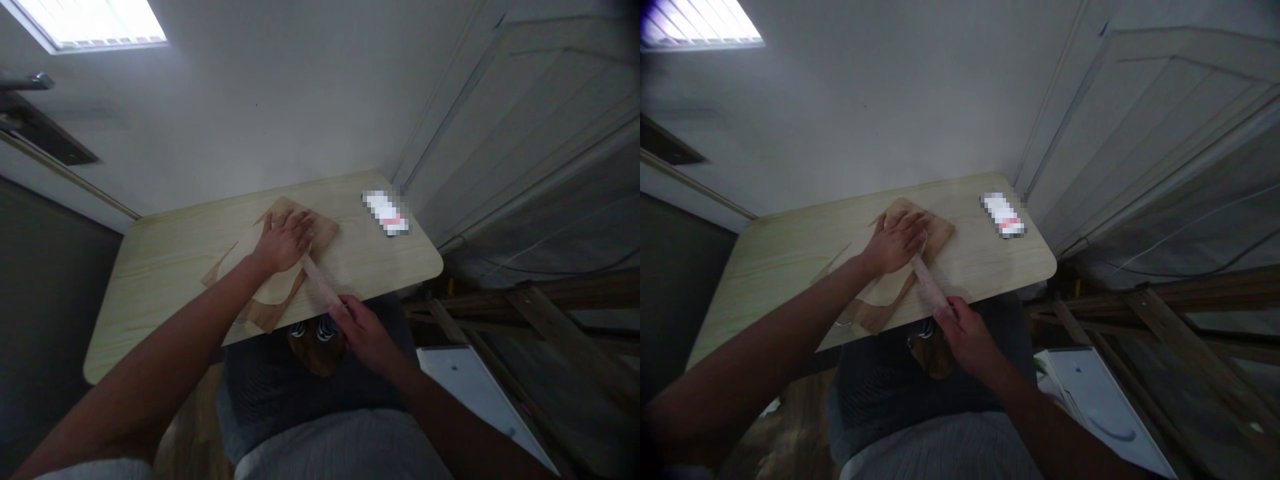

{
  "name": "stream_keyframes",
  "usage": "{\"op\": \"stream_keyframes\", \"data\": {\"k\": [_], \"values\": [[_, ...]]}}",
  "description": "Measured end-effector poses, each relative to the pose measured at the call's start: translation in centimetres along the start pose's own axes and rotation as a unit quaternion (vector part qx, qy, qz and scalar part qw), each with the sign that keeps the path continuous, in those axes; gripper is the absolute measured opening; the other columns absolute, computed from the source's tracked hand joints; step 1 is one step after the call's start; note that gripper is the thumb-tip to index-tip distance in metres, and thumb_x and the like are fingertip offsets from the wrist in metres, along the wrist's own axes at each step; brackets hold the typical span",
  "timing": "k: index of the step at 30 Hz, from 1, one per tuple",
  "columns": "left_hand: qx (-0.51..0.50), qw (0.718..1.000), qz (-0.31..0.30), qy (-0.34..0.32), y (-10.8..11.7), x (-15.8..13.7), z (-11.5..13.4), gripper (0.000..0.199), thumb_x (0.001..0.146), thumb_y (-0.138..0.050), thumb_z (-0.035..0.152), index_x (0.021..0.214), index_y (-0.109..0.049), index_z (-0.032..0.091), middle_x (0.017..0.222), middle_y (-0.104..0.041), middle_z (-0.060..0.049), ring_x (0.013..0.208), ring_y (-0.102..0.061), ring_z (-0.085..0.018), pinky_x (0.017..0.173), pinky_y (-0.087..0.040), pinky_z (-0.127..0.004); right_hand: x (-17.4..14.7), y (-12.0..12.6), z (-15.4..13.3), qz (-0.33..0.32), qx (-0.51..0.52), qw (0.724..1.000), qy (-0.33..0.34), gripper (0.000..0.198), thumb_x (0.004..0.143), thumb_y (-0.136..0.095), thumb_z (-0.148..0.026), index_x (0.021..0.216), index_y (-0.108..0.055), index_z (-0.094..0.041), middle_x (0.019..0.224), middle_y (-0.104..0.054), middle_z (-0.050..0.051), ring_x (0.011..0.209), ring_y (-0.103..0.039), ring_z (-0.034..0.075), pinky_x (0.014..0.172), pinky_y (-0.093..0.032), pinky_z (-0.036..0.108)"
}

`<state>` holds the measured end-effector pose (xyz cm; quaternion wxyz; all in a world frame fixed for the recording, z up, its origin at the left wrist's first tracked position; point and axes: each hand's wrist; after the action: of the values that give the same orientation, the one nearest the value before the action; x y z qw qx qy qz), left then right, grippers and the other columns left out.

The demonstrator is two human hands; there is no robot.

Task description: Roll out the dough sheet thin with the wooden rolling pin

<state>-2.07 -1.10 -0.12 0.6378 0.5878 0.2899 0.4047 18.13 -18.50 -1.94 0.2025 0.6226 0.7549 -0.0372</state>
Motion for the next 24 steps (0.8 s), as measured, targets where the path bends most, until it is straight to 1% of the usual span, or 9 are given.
{"op": "stream_keyframes", "data": {"k": [3,7,9,12,16,19,21,24], "values": [[0.002,1.000,0.008,0.024,0.6,-3.3,-0.9,0.055,0.104,-0.019,0.044,0.153,-0.040,0.029,0.161,-0.040,-0.003,0.151,-0.027,-0.028,0.122,-0.012,-0.061,-0.8,-2.7,0.0,-0.041,0.047,0.998,-0.019,0.039,0.096,-0.051,-0.058,0.102,-0.060,-0.021,0.064,-0.055,-0.005,0.053,-0.049,0.010,0.049,-0.038,0.022],[0.005,0.999,0.021,0.042,1.4,-6.6,-2.1,0.051,0.103,-0.023,0.043,0.146,-0.050,0.034,0.158,-0.044,0.000,0.151,-0.027,-0.027,0.123,-0.010,-0.061,-1.1,-5.3,-0.2,-0.075,0.116,0.990,-0.039,0.039,0.094,-0.052,-0.060,0.098,-0.055,-0.021,0.060,-0.051,-0.007,0.046,-0.044,0.009,0.044,-0.035,0.021],[0.000,0.998,0.029,0.050,1.6,-7.7,-2.6,0.051,0.102,-0.025,0.043,0.145,-0.051,0.035,0.158,-0.044,0.001,0.151,-0.028,-0.027,0.122,-0.011,-0.061,-0.9,-6.2,-0.3,-0.082,0.130,0.987,-0.042,0.040,0.094,-0.052,-0.061,0.099,-0.053,-0.021,0.058,-0.050,-0.008,0.044,-0.043,0.008,0.041,-0.033,0.020],[-0.023,0.995,0.049,0.079,1.7,-9.1,-3.1,0.051,0.103,-0.026,0.044,0.146,-0.050,0.034,0.155,-0.048,0.000,0.149,-0.033,-0.026,0.122,-0.013,-0.060,-0.6,-7.0,-0.4,-0.076,0.137,0.987,-0.039,0.042,0.094,-0.050,-0.062,0.105,-0.054,-0.021,0.055,-0.048,-0.010,0.042,-0.043,0.009,0.039,-0.032,0.020],[-0.057,0.987,0.095,0.120,1.6,-10.5,-3.6,0.048,0.101,-0.032,0.046,0.138,-0.059,0.031,0.145,-0.059,-0.002,0.143,-0.042,-0.026,0.120,-0.021,-0.057,-0.4,-7.6,-0.4,-0.074,0.149,0.985,-0.036,0.045,0.094,-0.050,-0.063,0.111,-0.054,-0.021,0.055,-0.048,-0.010,0.040,-0.041,0.008,0.038,-0.030,0.019],[-0.071,0.981,0.118,0.134,1.8,-11.0,-4.1,0.046,0.099,-0.038,0.048,0.127,-0.067,0.028,0.135,-0.067,-0.003,0.134,-0.051,-0.024,0.118,-0.031,-0.049,-0.4,-7.9,-0.3,-0.078,0.134,0.988,-0.029,0.046,0.095,-0.048,-0.063,0.112,-0.054,-0.021,0.057,-0.048,-0.009,0.042,-0.040,0.009,0.040,-0.031,0.020],[-0.080,0.979,0.130,0.136,2.2,-10.9,-4.4,0.044,0.097,-0.041,0.048,0.119,-0.071,0.026,0.131,-0.069,-0.004,0.128,-0.056,-0.023,0.115,-0.037,-0.043,-0.4,-8.0,-0.4,-0.064,0.103,0.992,-0.014,0.043,0.096,-0.047,-0.062,0.106,-0.056,-0.021,0.059,-0.049,-0.007,0.047,-0.043,0.009,0.045,-0.034,0.022],[-0.069,0.978,0.145,0.135,2.7,-10.2,-4.4,0.041,0.095,-0.042,0.046,0.109,-0.074,0.024,0.129,-0.068,-0.006,0.125,-0.058,-0.023,0.114,-0.039,-0.041,-0.6,-8.0,-0.8,-0.034,0.014,0.999,0.013,0.039,0.098,-0.046,-0.058,0.095,-0.058,-0.021,0.065,-0.055,-0.003,0.058,-0.051,0.012,0.055,-0.037,0.024]]}}
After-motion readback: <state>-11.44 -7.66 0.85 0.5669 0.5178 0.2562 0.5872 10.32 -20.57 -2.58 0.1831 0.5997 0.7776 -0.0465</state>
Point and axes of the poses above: each hand's wrist, its own x-axis towards the middle knuckle, its own y-axis out of the back of the hand, z = x × y
